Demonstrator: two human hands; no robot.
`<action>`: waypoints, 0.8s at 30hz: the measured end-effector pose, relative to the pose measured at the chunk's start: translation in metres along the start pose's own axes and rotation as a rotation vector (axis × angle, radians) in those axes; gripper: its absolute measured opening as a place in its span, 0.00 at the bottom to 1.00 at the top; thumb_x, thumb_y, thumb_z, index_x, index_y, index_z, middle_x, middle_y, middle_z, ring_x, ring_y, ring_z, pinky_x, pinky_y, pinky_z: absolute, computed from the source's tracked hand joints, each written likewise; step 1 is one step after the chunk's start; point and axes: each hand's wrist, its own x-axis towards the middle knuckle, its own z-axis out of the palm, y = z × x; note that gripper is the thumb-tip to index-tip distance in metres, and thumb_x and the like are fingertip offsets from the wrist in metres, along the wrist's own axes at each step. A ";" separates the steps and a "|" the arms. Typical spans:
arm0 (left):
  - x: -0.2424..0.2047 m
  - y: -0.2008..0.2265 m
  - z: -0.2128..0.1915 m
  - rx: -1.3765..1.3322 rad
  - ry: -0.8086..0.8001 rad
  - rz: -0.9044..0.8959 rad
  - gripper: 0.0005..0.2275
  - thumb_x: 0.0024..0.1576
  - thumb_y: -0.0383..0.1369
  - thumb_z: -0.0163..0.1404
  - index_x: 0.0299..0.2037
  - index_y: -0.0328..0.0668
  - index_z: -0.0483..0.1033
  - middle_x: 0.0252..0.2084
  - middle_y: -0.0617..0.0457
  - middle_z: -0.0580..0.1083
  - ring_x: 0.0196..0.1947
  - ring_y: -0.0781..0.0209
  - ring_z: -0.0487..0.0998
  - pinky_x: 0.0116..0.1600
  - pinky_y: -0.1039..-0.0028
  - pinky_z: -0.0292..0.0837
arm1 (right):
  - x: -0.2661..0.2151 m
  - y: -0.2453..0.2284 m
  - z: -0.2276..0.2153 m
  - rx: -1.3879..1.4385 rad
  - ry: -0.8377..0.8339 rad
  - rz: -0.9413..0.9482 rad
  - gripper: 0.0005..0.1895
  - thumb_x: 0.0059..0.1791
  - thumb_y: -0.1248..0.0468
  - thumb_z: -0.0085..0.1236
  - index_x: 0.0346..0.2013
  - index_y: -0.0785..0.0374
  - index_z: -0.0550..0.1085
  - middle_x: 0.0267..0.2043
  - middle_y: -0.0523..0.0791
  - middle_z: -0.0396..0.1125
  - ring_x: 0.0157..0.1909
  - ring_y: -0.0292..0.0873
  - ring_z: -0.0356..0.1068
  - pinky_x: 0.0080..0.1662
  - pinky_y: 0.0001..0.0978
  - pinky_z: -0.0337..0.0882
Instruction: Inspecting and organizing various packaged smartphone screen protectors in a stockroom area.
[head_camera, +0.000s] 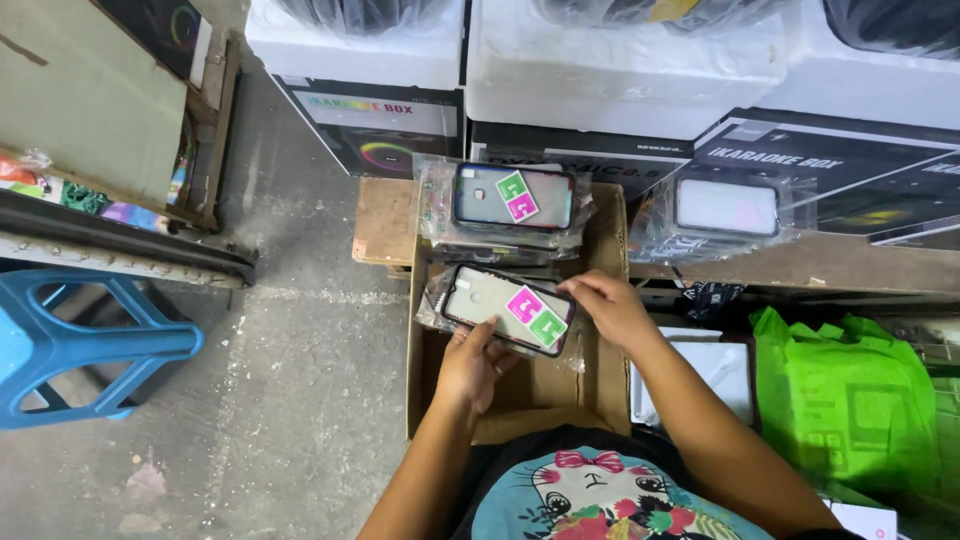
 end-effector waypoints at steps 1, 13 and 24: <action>-0.002 -0.002 -0.002 0.000 0.000 -0.001 0.13 0.59 0.36 0.51 0.53 0.54 0.68 0.45 0.56 0.77 0.43 0.57 0.79 0.47 0.58 0.76 | 0.000 0.009 0.000 0.000 0.000 0.001 0.12 0.55 0.63 0.53 0.43 0.66 0.81 0.40 0.46 0.72 0.44 0.39 0.71 0.48 0.29 0.68; 0.004 -0.031 -0.031 -0.094 -0.212 0.119 0.11 0.65 0.32 0.52 0.56 0.47 0.70 0.45 0.56 0.75 0.38 0.62 0.73 0.41 0.66 0.72 | -0.012 0.002 0.003 0.193 -0.318 0.293 0.19 0.54 0.57 0.54 0.52 0.68 0.78 0.46 0.41 0.77 0.49 0.33 0.71 0.54 0.26 0.69; -0.024 -0.016 -0.005 -0.158 -0.213 0.068 0.19 0.62 0.35 0.47 0.64 0.51 0.63 0.58 0.53 0.73 0.55 0.55 0.76 0.52 0.59 0.75 | -0.017 -0.003 0.004 0.358 -0.429 0.383 0.20 0.53 0.60 0.57 0.56 0.68 0.76 0.51 0.44 0.75 0.53 0.34 0.70 0.57 0.27 0.67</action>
